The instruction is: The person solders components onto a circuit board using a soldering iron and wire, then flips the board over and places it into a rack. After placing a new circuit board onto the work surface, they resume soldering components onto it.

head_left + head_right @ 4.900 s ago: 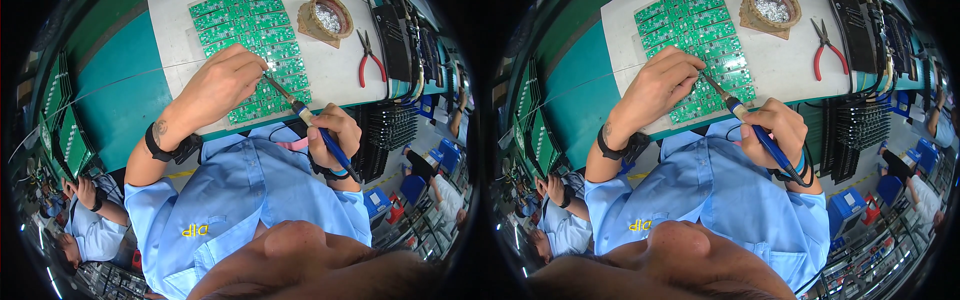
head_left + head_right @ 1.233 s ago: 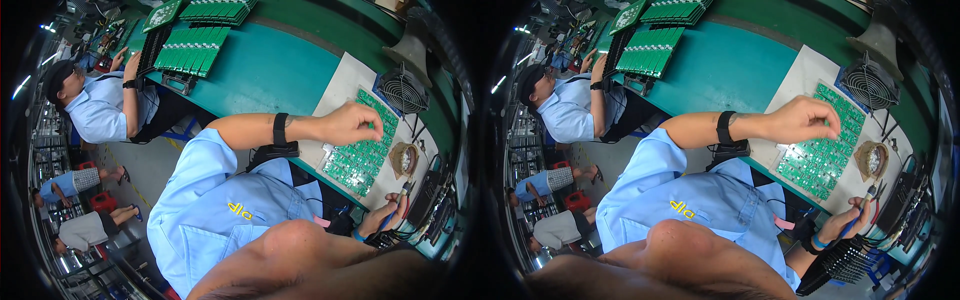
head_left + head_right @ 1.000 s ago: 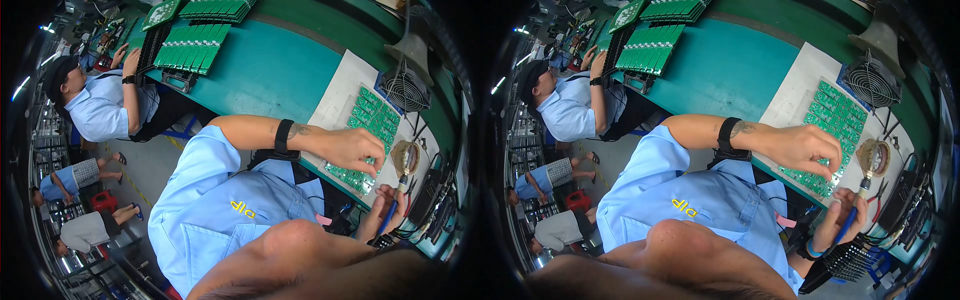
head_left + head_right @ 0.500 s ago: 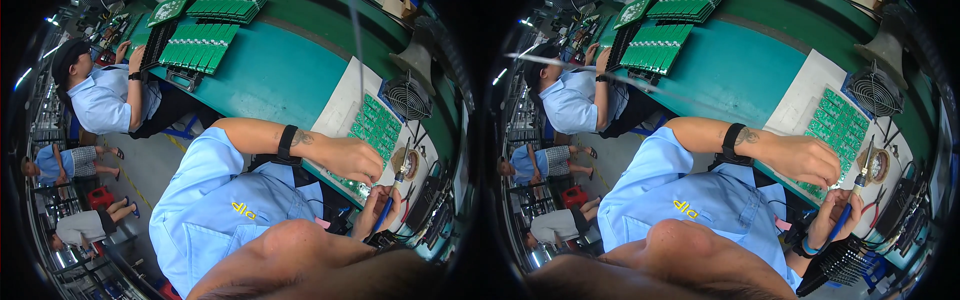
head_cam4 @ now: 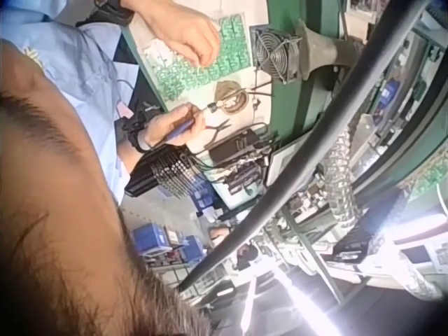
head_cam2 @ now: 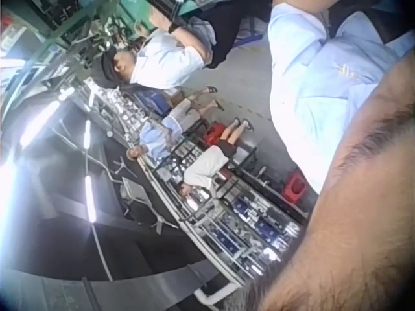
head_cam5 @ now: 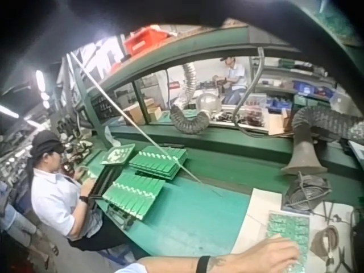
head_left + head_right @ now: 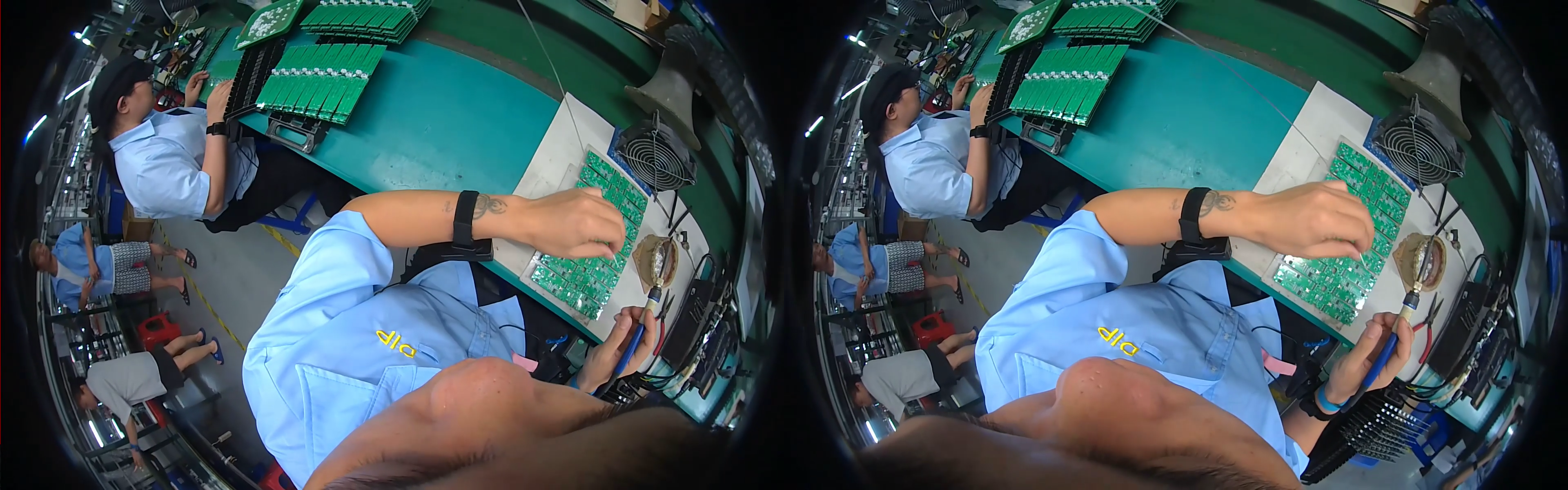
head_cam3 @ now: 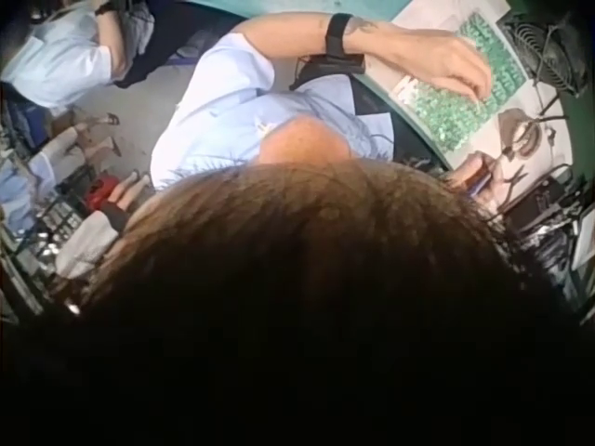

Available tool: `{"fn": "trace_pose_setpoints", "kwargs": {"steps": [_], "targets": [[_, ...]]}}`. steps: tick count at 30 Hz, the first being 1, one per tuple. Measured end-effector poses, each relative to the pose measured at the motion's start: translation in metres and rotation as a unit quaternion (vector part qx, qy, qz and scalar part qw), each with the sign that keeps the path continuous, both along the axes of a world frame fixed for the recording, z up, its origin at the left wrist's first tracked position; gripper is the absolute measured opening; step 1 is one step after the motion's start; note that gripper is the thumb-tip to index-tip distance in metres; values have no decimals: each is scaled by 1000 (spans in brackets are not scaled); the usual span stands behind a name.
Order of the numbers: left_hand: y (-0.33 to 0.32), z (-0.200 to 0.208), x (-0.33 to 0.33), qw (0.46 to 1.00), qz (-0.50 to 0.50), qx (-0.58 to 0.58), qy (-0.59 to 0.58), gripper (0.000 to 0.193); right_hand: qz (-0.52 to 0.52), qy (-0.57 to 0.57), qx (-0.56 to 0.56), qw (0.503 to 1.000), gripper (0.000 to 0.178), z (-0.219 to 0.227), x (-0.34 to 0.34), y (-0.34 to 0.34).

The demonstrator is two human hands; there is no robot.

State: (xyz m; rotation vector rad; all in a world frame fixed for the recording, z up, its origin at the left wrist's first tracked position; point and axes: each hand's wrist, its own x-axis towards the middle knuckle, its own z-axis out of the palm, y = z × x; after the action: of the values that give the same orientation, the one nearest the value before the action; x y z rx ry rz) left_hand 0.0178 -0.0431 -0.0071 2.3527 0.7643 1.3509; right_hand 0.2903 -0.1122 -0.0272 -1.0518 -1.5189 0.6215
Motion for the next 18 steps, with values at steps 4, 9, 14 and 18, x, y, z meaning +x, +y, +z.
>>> {"fn": "trace_pose_setpoints", "kwargs": {"steps": [4, 9, 14, 18], "targets": [[9, 6, -11, 998, 55, 6, 20, 14, -33, -27, 12, 999, 38, -14, 14, 3], [2, 22, -41, 985, 116, -4, 127, 17, -33, -7, 2, 999, 37, -34, 25, 10], [-78, 45, -77, 988, 105, -47, 104, 27, -36, 21, 23, 999, 34, -36, 28, 16], [-141, 34, -116, 972, 202, -90, 78, 30, -191, 50, 4, 980, 26, -50, 42, 24]]}}
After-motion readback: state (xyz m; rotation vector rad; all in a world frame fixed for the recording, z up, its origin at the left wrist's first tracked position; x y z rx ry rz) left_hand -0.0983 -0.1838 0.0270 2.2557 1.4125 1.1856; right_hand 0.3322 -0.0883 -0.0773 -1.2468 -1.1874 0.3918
